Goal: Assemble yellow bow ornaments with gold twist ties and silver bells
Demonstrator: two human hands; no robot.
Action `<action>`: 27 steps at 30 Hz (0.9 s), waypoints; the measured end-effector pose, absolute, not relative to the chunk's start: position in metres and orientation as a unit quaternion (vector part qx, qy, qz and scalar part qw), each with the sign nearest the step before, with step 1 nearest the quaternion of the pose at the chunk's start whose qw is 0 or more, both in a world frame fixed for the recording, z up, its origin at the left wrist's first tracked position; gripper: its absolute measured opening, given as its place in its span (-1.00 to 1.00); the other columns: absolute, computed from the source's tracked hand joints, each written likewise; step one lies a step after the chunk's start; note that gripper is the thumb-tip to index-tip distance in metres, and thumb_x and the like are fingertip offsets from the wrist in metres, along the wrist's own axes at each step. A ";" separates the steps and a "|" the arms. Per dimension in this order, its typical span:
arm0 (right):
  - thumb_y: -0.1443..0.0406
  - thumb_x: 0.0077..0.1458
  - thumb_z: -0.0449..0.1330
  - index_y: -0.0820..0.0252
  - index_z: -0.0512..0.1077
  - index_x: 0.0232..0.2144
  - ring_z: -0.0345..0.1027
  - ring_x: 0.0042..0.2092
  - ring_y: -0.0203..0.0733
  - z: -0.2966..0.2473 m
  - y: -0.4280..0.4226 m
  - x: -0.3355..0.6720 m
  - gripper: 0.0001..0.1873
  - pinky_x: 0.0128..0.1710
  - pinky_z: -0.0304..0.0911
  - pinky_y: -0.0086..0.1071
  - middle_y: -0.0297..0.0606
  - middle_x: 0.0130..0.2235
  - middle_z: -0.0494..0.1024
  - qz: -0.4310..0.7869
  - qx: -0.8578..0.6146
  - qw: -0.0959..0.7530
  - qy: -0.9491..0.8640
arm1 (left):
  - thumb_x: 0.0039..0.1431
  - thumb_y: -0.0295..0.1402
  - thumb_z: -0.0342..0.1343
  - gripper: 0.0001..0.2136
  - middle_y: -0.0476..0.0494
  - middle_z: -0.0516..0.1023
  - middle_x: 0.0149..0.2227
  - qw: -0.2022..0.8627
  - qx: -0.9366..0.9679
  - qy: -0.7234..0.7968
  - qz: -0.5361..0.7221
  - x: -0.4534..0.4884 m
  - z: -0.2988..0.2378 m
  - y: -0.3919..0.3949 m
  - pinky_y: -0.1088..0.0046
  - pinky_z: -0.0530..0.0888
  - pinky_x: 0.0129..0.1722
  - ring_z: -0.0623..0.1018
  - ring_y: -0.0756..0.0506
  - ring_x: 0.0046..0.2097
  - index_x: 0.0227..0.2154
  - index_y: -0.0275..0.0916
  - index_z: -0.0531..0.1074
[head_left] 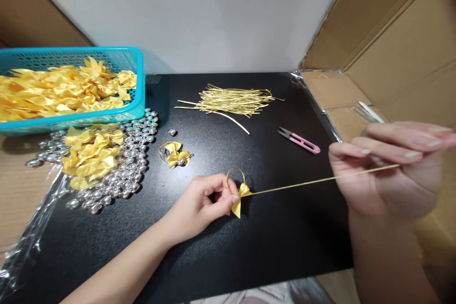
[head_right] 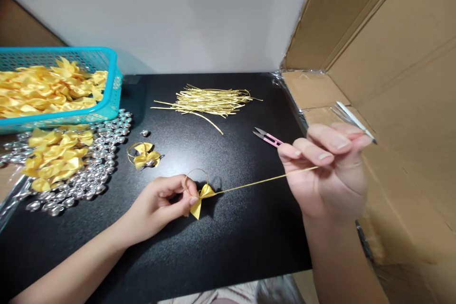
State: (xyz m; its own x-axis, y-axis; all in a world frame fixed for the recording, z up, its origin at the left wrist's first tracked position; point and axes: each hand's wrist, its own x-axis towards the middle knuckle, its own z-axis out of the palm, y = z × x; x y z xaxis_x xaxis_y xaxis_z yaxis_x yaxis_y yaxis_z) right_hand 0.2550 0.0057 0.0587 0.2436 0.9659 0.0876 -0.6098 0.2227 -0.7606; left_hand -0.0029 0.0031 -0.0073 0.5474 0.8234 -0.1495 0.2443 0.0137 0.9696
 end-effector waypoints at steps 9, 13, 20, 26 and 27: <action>0.17 0.37 -0.10 -0.01 0.49 -0.63 0.18 -0.71 -0.51 0.063 0.000 0.265 -0.41 -0.50 0.06 -0.44 -0.53 -0.68 0.33 0.336 -0.504 0.713 -0.353 | 0.20 -0.32 0.13 -0.82 0.04 0.38 -0.60 0.641 0.605 0.398 0.254 -0.006 -0.005 0.002 0.57 0.29 -0.51 0.33 0.06 -0.53 -0.48 -0.28 0.39; 0.13 0.38 -0.13 -0.03 0.48 -0.60 0.30 -0.63 -0.42 0.062 -0.001 0.267 -0.42 -0.49 0.02 -0.43 -0.50 -0.64 0.37 0.311 -0.528 0.703 -0.361 | 0.16 -0.28 0.19 -0.79 0.06 0.37 -0.61 0.694 0.544 0.388 0.269 -0.006 -0.004 0.002 0.60 0.29 -0.55 0.33 0.08 -0.57 -0.49 -0.27 0.36; 0.24 -0.09 0.46 -0.05 0.45 -0.50 -0.10 -0.68 -0.45 0.058 0.005 0.253 -0.78 -0.66 -0.06 -0.44 -0.55 -0.63 0.14 0.563 -0.294 0.703 -0.321 | 0.16 -0.26 0.20 -0.77 0.08 0.36 -0.61 0.706 0.531 0.367 0.291 -0.004 -0.002 0.000 0.63 0.27 -0.61 0.31 0.10 -0.61 -0.49 -0.25 0.32; 0.20 0.10 0.30 0.00 0.40 -0.44 -0.26 -0.62 -0.41 0.043 0.001 0.231 -0.86 -0.67 -0.25 -0.45 -0.50 -0.56 0.02 0.609 -0.334 0.619 -0.367 | 0.25 -0.52 0.06 -0.86 0.00 0.49 -0.57 0.350 0.835 0.255 0.340 -0.010 0.009 -0.005 0.55 0.34 -0.51 0.40 0.05 -0.53 -0.43 -0.26 0.40; 0.20 0.10 0.29 0.01 0.40 -0.43 -0.25 -0.62 -0.41 0.040 0.000 0.228 -0.86 -0.66 -0.24 -0.45 -0.50 -0.55 0.03 0.613 -0.342 0.608 -0.370 | 0.29 -0.52 0.00 -0.84 -0.03 0.51 -0.55 0.282 0.870 0.228 0.334 -0.011 0.011 -0.006 0.51 0.33 -0.51 0.41 0.03 -0.52 -0.40 -0.27 0.41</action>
State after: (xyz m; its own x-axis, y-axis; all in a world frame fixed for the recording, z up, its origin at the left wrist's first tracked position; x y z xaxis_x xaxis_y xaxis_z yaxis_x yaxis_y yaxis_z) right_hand 0.2280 0.0002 0.0401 -0.0264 0.9992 0.0313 -0.4933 0.0142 -0.8697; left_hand -0.0108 -0.0057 0.0106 0.6728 0.5852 0.4527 0.2082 -0.7368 0.6432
